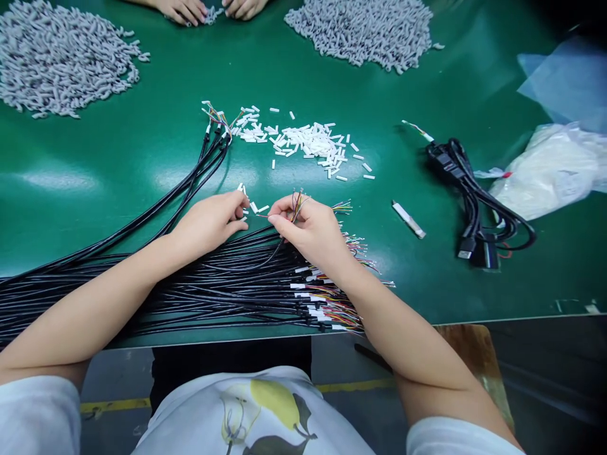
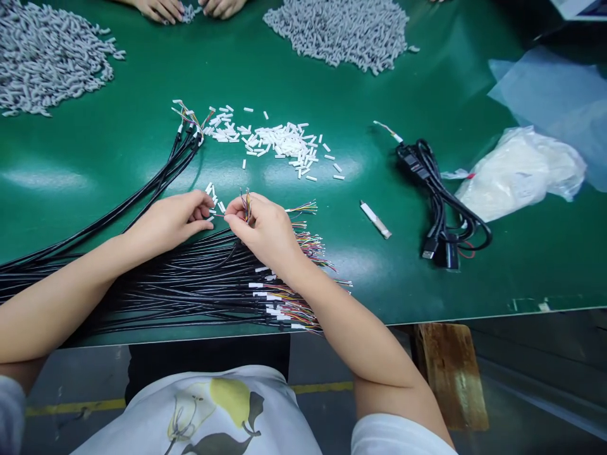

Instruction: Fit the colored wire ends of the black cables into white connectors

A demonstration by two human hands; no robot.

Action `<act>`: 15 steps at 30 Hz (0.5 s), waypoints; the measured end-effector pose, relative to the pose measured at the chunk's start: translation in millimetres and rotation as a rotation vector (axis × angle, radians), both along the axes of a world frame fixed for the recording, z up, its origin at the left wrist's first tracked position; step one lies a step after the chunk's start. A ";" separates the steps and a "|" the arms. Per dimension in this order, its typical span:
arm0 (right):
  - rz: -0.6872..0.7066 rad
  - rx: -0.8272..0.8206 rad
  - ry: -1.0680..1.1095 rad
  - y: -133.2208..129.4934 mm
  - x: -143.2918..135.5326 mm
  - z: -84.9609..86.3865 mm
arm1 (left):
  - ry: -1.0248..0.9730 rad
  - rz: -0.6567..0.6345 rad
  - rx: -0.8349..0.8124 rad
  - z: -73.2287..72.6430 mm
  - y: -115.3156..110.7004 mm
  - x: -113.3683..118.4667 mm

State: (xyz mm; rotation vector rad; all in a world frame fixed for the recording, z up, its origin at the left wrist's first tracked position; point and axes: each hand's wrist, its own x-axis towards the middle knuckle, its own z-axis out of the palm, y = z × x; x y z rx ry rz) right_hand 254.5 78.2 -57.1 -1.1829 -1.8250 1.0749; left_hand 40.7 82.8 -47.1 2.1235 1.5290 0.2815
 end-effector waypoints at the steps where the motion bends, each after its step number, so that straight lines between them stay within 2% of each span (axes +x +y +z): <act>1: 0.003 -0.001 0.003 0.3 -0.1 0.1 | 0.085 -0.040 0.009 -0.8 -1.1 0.1; 4: 0.012 -0.020 0.007 0.5 -0.6 0.4 | 0.195 -0.119 0.050 -2.5 -4.6 0.5; 9: 0.007 -0.059 0.038 -0.1 -0.4 0.1 | 0.217 -0.180 0.135 -5.3 -6.5 0.5; 13: 0.018 -0.038 0.045 -0.1 0.1 0.7 | 0.016 -0.135 0.169 -4.0 -6.5 1.4; 15: 0.031 -0.003 0.036 -0.7 0.1 2.1 | -0.171 -0.074 0.065 -1.5 -8.1 3.4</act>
